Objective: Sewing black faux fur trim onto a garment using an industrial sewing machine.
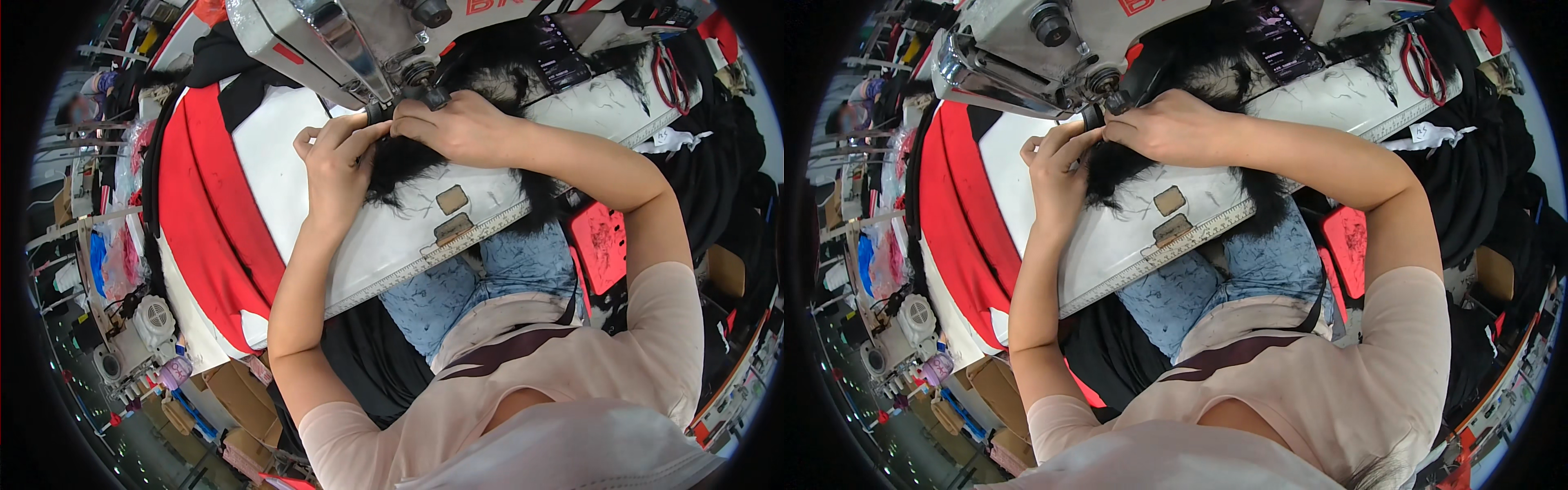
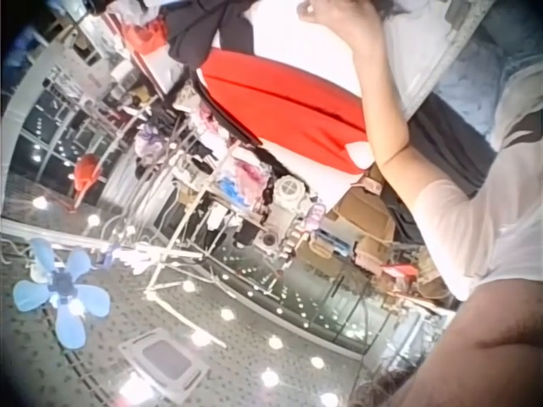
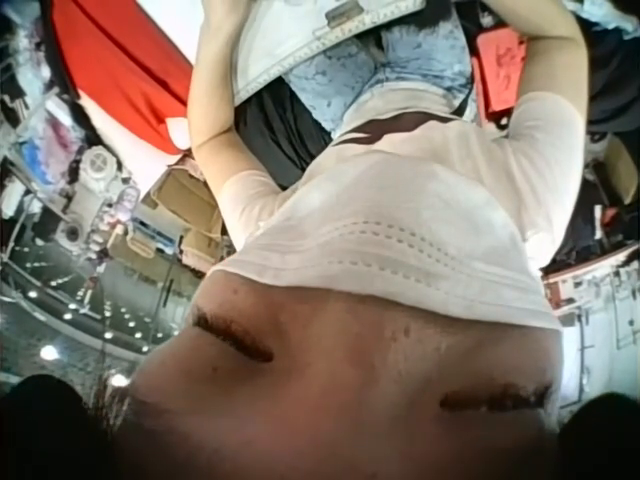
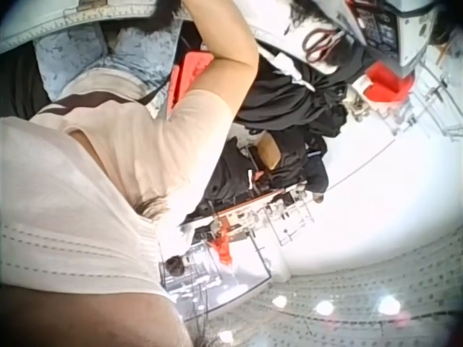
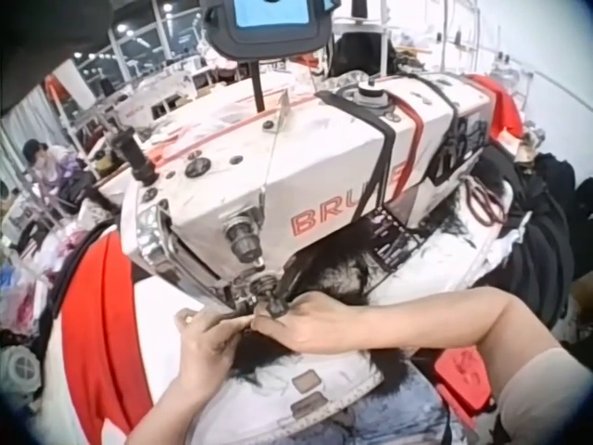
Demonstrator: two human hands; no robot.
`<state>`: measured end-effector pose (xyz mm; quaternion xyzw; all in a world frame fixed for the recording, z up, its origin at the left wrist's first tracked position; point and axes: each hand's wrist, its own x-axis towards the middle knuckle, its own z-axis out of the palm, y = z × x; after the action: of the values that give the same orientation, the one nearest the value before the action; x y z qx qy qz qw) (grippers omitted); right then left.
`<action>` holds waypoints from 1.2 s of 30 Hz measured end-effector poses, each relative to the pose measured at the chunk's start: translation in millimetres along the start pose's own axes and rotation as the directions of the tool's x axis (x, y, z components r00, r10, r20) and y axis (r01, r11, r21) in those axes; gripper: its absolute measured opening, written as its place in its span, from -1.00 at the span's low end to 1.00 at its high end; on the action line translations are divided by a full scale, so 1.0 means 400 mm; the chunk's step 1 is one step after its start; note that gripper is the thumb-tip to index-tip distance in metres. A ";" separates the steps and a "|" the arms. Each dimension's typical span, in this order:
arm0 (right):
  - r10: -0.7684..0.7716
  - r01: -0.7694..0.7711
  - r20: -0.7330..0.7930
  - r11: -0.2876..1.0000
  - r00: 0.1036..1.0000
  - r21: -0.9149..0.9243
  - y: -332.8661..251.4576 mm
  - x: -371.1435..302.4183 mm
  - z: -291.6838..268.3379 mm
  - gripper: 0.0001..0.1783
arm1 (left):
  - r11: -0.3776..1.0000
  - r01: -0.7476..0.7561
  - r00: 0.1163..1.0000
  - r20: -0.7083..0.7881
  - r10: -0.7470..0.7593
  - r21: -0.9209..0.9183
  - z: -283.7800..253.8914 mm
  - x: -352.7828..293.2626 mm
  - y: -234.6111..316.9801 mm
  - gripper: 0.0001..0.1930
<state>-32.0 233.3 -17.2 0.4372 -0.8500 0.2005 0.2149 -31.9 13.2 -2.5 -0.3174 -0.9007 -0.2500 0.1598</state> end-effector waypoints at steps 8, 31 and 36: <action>0.028 -0.029 0.077 0.999 0.997 0.017 -0.001 0.003 -0.017 -0.68 | 0.993 -0.108 0.987 -0.123 0.103 -0.037 0.035 0.007 -0.029 -0.72; 0.007 -0.008 0.082 1.000 0.997 0.003 -0.003 0.005 -0.010 -0.71 | 0.958 -0.213 0.971 -0.071 0.230 0.194 0.009 0.015 -0.015 -0.74; -0.006 0.006 0.048 1.000 0.999 0.014 -0.006 0.010 -0.007 -0.69 | 0.950 -0.210 0.968 -0.087 0.235 0.229 0.011 0.003 -0.016 -0.81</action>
<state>-31.6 230.9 -12.2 0.4459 -0.8522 0.1949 0.1919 -37.5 11.8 -7.8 -0.3831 -0.8704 -0.1478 0.2715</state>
